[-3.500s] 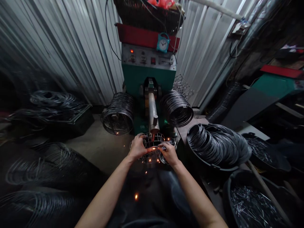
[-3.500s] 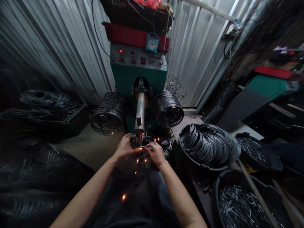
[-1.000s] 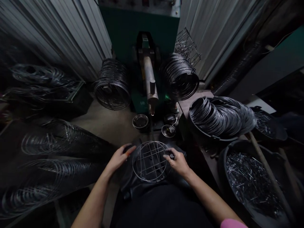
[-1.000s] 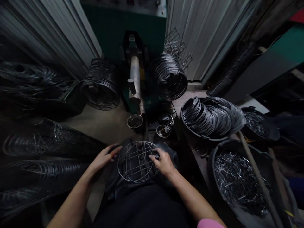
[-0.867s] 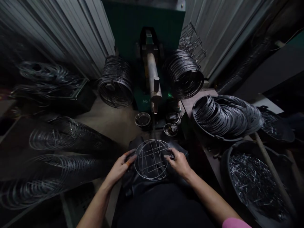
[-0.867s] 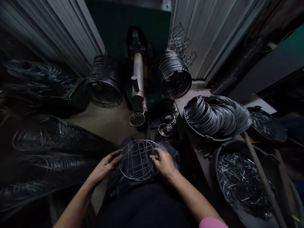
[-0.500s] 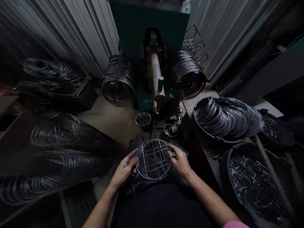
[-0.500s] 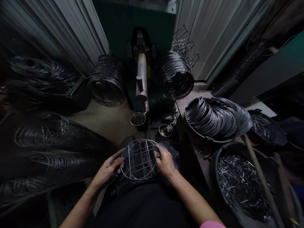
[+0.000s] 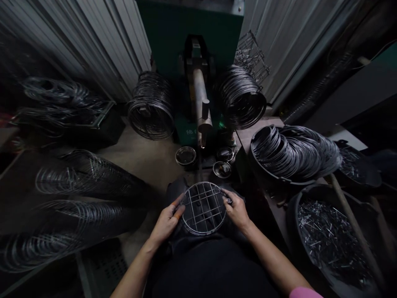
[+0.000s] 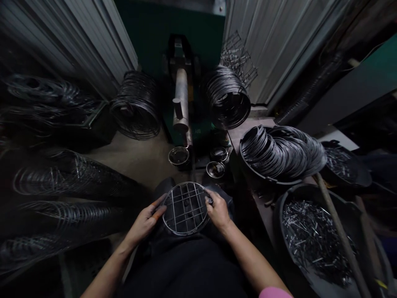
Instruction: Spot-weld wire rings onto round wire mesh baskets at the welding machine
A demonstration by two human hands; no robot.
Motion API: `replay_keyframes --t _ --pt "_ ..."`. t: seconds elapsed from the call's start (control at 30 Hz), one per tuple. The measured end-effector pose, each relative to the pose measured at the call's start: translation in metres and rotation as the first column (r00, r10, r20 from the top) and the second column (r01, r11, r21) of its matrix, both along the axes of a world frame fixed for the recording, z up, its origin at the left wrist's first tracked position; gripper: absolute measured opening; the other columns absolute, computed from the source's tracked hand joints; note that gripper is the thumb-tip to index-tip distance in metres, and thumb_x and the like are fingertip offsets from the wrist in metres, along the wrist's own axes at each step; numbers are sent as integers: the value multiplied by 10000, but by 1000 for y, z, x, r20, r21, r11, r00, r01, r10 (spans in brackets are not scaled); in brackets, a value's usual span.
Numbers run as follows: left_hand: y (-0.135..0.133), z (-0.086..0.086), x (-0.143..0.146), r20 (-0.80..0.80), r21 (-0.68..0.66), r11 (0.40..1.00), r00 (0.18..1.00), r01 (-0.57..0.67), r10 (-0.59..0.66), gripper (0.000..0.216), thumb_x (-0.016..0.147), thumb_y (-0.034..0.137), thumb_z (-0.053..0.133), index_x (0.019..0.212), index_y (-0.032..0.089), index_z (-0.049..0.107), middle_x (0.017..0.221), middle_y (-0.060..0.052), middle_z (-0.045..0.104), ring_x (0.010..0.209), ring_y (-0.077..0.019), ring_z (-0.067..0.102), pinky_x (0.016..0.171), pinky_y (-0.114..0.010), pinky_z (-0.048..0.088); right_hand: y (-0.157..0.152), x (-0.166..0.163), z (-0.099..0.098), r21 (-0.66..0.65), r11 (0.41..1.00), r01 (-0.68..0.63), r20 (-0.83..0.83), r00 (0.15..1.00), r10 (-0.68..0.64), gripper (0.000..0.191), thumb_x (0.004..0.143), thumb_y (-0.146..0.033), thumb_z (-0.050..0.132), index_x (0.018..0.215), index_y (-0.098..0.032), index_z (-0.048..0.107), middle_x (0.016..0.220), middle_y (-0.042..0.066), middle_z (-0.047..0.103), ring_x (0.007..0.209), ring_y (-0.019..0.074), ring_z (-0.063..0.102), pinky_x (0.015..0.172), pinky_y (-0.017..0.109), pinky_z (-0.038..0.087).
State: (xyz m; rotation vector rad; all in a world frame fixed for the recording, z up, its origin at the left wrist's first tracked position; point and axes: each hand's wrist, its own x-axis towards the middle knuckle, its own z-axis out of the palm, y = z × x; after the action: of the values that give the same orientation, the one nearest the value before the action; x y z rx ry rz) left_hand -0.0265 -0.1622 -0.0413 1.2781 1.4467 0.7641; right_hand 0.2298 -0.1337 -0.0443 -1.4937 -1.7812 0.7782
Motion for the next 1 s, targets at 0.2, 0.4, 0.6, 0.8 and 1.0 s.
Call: replay_keyframes --t 0.2,0.4,0.6,0.8,1.0 --pt "-2 3 0 -5 -31 1000 1000 6 -6 660 807 551 479 1321 137 466 1343 -91 490 1265 -261 422 1098 -405 269 -2 2 1 -31 999 -7 -57 998 5 320 826 -250 495 1103 -195 644 1058 101 692 994 218 640 895 383 499" --pt "-6 4 2 -9 -22 1000 1000 -15 15 624 785 558 506 1269 164 529 1315 -72 525 1284 -261 396 1099 -393 259 -4 8 1 -156 988 -9 -197 980 -22 309 806 -318 558 1076 -201 654 1069 80 691 1008 215 634 918 383 479" --pt "-11 6 8 -19 -7 998 998 -57 57 594 801 502 502 1281 152 511 1260 -71 574 1238 -253 454 1065 -375 320 -4 11 1 -269 963 -32 -288 956 -49 330 788 -340 589 1079 -201 657 1087 60 691 1041 216 626 942 383 463" --pt "-10 5 9 -30 -9 997 997 -72 71 600 798 487 505 1292 146 498 1232 -64 595 1228 -252 463 1054 -370 331 0 9 -6 -224 975 16 -311 946 -87 288 784 -337 598 1012 -186 689 1028 81 712 984 227 651 903 401 484" --pt "-8 0 7 -109 -6 999 993 -51 50 562 798 512 460 1247 189 551 1234 -61 594 1255 -259 436 1067 -385 311 1 7 -10 -122 992 21 -226 973 -49 258 800 -319 576 994 -202 699 1024 91 710 971 225 651 898 401 486"
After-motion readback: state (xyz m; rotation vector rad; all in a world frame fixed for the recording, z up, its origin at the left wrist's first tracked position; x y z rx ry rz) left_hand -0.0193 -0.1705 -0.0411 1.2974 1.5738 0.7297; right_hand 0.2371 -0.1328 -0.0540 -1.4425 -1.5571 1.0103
